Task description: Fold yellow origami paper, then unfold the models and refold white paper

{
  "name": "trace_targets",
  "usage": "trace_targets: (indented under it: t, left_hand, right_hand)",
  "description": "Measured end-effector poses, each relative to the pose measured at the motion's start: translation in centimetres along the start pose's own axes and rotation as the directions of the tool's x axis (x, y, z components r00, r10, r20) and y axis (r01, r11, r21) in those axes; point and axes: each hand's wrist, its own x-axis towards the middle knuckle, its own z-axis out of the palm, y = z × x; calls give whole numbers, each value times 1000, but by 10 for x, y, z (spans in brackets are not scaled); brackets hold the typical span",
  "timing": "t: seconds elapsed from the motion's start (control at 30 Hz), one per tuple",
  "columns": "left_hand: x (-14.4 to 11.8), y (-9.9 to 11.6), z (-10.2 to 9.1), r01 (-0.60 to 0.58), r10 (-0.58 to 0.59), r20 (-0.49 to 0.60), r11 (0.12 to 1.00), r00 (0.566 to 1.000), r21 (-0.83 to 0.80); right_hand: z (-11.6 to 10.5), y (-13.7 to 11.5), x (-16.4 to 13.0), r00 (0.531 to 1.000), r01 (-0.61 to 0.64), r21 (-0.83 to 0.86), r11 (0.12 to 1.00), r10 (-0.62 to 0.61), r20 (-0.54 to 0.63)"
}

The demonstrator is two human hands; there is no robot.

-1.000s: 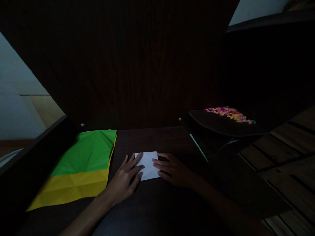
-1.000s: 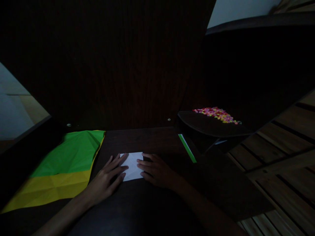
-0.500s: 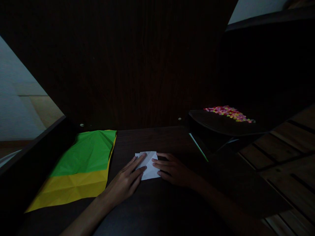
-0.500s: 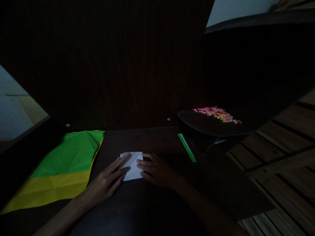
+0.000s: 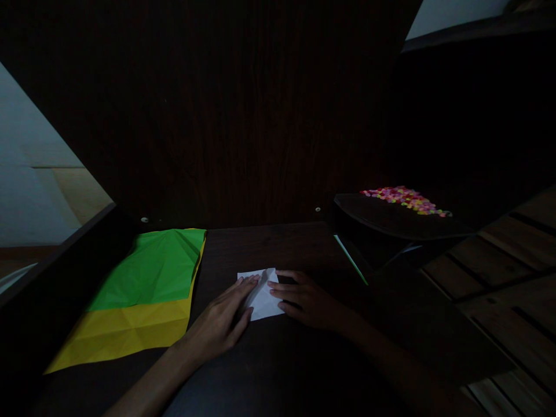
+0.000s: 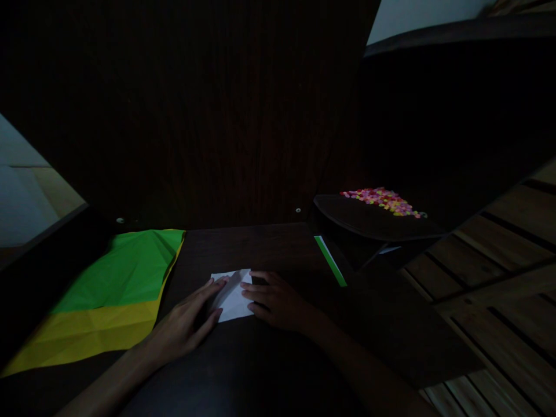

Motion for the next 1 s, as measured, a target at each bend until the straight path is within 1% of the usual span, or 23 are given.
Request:
trace_targets:
  t: [0.1,0.2,0.5,0.7,0.83,1.0]
  left_hand:
    - [1,0,-1,-59,59,-15,998,998,14]
    - [2,1,-3,-110,110,7,993,994,39]
    - [3,3,-6,-145,143,22,987,989,76]
    - [4,8,-14,-143,141,43,989,989,38]
    - [3,8,-19,-172,171,70,985,983,13]
    - [4,8,-18,-215,213,50,976,976,30]
  right_hand:
    - [0,-1,0,1000,-5,20,1000,5,8]
    - [-1,-2,0,1000,-14,44,999,13,16]
    - [-4,-3,2,999,-5,88,996,1,51]
    - [-7,-5,2,997,-17,134,991,6,82]
    - [-7,-5,2,997,-19,166,986,6,75]
    - [-9,-4,2,996,-17,190,982,0,85]
